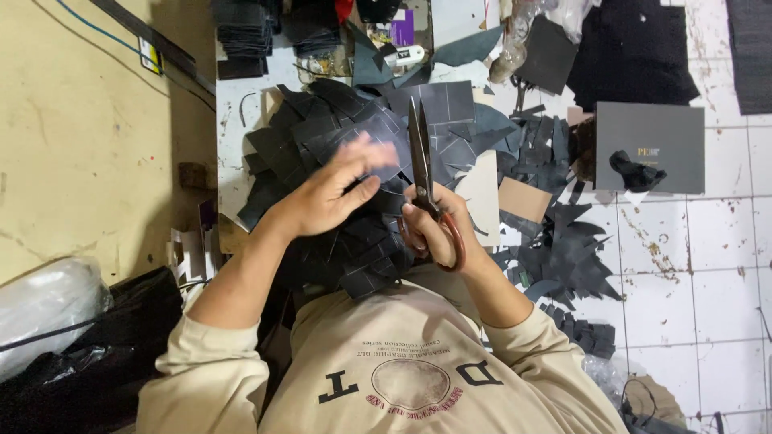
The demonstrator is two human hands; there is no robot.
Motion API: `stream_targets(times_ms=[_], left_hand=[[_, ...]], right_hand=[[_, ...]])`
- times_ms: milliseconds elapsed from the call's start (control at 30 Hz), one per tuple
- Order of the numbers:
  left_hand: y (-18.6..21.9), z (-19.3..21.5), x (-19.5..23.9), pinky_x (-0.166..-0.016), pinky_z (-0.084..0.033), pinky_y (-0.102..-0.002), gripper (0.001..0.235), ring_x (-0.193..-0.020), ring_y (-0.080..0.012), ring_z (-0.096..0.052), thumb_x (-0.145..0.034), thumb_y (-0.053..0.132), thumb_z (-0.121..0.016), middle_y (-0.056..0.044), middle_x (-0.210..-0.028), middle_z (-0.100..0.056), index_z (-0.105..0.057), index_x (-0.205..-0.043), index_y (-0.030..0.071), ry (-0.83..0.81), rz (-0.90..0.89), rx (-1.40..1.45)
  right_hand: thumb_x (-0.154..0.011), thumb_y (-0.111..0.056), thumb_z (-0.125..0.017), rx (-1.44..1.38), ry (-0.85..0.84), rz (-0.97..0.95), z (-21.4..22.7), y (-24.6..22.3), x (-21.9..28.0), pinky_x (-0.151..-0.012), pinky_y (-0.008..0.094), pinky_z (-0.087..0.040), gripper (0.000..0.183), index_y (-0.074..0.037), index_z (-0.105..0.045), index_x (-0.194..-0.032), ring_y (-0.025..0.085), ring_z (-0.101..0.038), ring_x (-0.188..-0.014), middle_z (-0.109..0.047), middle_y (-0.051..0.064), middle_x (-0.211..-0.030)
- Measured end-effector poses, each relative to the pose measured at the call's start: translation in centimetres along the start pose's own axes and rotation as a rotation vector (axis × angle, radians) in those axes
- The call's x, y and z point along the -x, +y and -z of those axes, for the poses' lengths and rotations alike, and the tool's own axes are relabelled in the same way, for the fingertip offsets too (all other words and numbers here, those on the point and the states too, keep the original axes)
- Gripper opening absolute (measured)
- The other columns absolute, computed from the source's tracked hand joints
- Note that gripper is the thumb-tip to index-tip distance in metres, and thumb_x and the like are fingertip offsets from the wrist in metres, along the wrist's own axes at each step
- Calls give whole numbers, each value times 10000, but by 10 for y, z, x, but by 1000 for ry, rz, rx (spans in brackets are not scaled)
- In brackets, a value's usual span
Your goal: Trimming excess material from small leather pieces using scissors at a workbench.
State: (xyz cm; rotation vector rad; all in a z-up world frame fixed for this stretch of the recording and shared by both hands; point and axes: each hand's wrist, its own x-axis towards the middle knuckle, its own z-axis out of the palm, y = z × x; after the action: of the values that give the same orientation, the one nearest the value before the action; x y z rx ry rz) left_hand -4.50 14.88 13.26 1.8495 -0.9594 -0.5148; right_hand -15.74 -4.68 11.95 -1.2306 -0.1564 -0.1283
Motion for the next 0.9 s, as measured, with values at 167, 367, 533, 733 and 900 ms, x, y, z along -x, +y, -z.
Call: stream_targets(times_ms=[167,367,533,733,900], left_hand=[[21,21,0,-1015,-346,-551,178,-1128,-332,-559,-998,214,-663,-128,-1092,-715,-696,-991,39,-86,43,152],[48,32,3,-633,-541,-276,103,-589,-102,-625,-945,85,-686,-43,-662,-729,-773,-999,74,70,138,153],[57,30,-2,-545,-488,-246,121,-516,-79,-563,-906,127,-723,-9,-506,-644,-801,-999,129,171,192,87],[59,18,-3,-509,-443,-222,112,-504,-87,-528,-913,146,-692,-33,-490,-619,-799,-930,118,192,238,142],[64,5,1,-485,-436,-209,99,-469,-80,-525,-915,192,-711,-13,-472,-632,-800,-918,149,211,246,108]], right_hand=[[-987,-18,-559,204,30,78,32,-8,-8,-386,250,-394,116,88,-603,-999,136,-485,-359,-485,62,-468],[-1044,-201,-519,401,145,154,38,11,10,-466,246,-437,270,47,-625,-1059,138,-541,-415,-547,55,-504],[-1058,-353,-334,374,-68,104,26,47,61,-498,315,-462,460,9,-616,-1092,149,-555,-474,-566,42,-586],[-1027,-461,-434,333,-185,132,11,39,52,-547,286,-473,524,9,-646,-1122,154,-538,-507,-598,26,-634],[-1017,-548,-448,434,-144,116,3,30,32,-572,347,-471,569,-28,-630,-1158,213,-547,-558,-573,64,-696]])
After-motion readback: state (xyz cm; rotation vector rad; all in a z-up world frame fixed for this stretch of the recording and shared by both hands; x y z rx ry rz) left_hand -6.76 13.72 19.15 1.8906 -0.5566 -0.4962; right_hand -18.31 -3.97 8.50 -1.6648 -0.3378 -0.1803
